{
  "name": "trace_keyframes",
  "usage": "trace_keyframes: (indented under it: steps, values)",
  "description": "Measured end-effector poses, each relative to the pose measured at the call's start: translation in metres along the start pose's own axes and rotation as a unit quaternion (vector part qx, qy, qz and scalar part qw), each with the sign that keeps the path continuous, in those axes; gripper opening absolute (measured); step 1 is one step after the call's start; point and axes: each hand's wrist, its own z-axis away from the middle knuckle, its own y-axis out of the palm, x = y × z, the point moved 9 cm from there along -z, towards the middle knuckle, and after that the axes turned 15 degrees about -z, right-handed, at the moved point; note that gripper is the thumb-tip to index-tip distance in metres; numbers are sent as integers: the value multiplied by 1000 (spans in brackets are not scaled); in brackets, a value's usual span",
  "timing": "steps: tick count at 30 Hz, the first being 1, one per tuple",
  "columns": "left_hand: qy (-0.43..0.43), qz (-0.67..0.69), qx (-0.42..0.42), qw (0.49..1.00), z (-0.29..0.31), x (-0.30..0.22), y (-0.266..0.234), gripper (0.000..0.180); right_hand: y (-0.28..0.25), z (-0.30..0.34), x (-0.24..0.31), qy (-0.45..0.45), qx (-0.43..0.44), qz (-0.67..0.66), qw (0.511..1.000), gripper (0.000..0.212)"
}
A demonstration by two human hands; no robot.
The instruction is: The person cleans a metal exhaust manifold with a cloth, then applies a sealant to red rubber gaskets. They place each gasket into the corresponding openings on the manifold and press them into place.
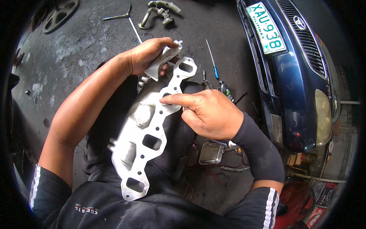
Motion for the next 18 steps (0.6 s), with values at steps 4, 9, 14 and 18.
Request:
trace_keyframes:
  steps: [4,9,14,18]
  values:
    - [-10,10,13,1000,-2,1,-1,44,1,-3,10,-101,-46,78,991,61]
    - [-4,6,4,1000,-1,0,-2,43,0,4,11,-76,-13,143,987,61]
    - [4,1,-12,1000,2,-2,1,52,-1,14,13,-60,-8,165,984,62]
    - [5,-8,-7,1000,2,-3,0,52,-6,24,13,-41,-7,185,982,63]
